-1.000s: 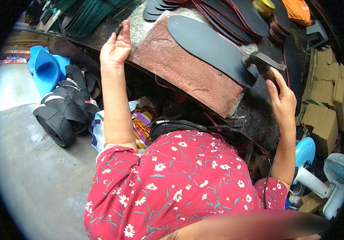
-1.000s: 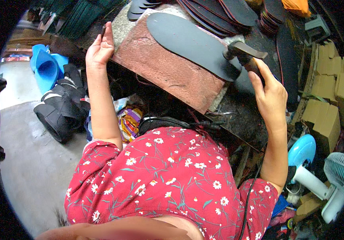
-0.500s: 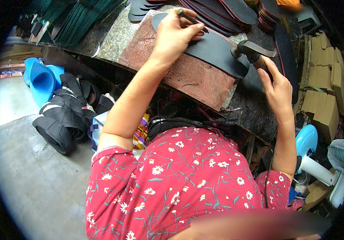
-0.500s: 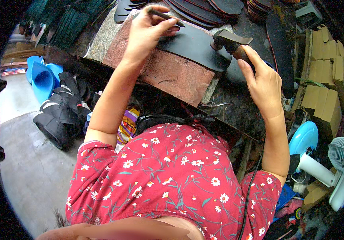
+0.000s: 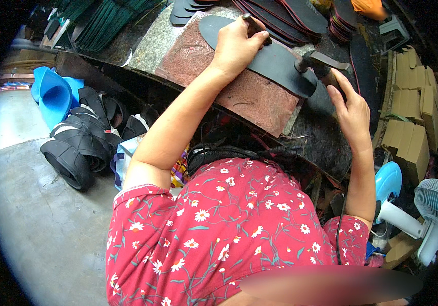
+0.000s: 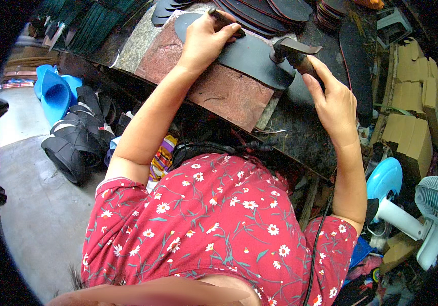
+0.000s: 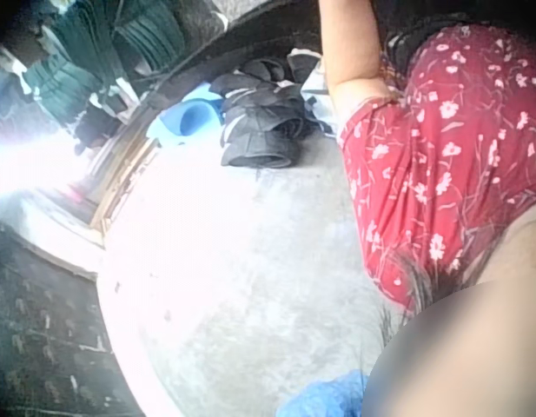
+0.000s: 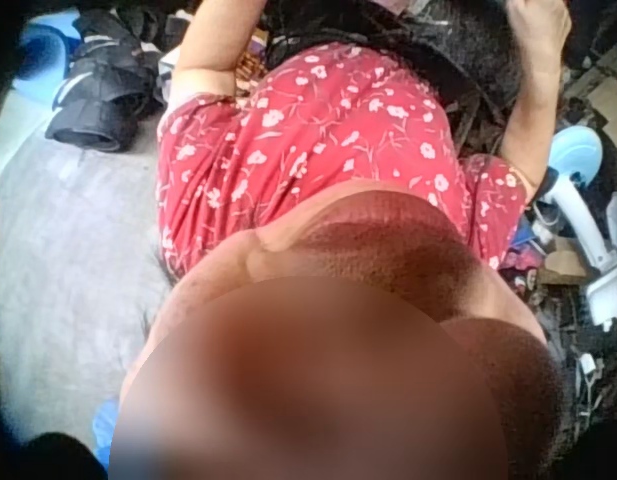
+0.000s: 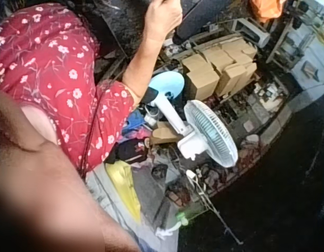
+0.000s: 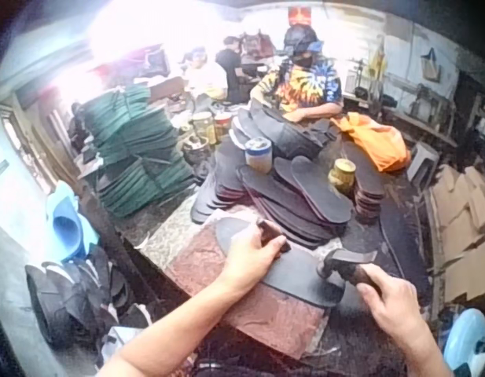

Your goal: The person repeatedly hammers a black shoe sole or insole on a wooden block. They hold the sole with the left hand and strike it with a hammer in the right hand, occasionally repositioning the sole on the block.

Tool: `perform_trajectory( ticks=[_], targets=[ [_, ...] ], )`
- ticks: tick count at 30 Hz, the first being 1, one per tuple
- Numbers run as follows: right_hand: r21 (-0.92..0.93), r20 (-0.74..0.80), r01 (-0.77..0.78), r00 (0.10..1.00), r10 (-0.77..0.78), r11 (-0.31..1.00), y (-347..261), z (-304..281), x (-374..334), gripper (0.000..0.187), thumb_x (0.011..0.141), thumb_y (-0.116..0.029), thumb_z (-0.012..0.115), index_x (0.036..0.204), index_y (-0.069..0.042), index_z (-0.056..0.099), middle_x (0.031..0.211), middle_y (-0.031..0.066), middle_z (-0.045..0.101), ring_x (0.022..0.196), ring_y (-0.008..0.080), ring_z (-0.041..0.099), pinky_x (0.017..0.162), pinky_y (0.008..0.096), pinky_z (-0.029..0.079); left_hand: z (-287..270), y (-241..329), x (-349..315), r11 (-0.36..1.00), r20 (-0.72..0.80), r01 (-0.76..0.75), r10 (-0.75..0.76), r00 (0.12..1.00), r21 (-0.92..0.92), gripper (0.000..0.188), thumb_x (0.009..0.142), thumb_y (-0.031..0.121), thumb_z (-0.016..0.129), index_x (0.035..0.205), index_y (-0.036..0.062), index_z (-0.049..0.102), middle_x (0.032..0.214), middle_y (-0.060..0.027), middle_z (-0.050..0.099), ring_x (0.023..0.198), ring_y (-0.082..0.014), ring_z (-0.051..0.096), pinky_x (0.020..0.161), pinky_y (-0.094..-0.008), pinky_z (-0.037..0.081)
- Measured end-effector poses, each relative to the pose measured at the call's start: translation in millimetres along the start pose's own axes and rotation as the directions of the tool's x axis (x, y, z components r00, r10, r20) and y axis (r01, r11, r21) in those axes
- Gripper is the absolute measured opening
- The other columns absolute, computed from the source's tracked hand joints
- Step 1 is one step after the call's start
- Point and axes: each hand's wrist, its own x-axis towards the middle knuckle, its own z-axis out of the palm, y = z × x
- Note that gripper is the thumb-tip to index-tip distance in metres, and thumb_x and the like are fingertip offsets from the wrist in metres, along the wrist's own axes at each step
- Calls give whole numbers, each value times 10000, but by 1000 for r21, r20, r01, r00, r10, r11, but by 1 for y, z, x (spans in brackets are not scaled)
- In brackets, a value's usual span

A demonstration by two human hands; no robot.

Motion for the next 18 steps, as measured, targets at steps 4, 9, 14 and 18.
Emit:
perform_trajectory(
  ticks=[4, 9, 14, 18],
  targets=[
    [33, -25, 54, 998, -54, 998, -9, -17, 11, 380, 926, -368, 626, 1286, -245, 618, 1098, 136, 687, 994, 328, 669, 814, 363, 522, 6, 6, -1, 953, -41, -236, 248, 968, 190, 182, 800, 147, 741, 906, 36, 644, 826, -173, 687, 785, -317, 695, 712, -375, 547],
    [429, -212, 156, 975, -69, 890, -21, -45, 19, 372, 959, -216, 638, 1325, -152, 612, 890, -20, 677, 738, 39, 565, 615, 202, 451, 4, -3, 2, 996, -38, -91, 92, 995, 17, 166, 808, 131, 733, 904, 32, 640, 818, -169, 688, 782, -317, 695, 715, -369, 550],
    [424, -259, 207, 961, -101, 882, -28, -38, 21, 383, 943, -178, 662, 1322, -145, 615, 827, -43, 624, 660, 15, 491, 564, 174, 400, 2, -8, 5, 997, 6, -61, 61, 998, 36, 146, 855, 127, 705, 939, 18, 655, 848, -123, 716, 772, -211, 705, 723, -322, 554],
    [394, -304, 260, 942, -141, 882, -33, -33, 23, 371, 944, -153, 659, 1311, -118, 619, 838, -23, 644, 685, 25, 525, 598, 184, 444, 6, 1, 1, 930, 35, -253, 253, 967, 267, 155, 869, 137, 679, 969, 34, 623, 839, -161, 695, 802, -299, 701, 720, -357, 551]
  ],
)
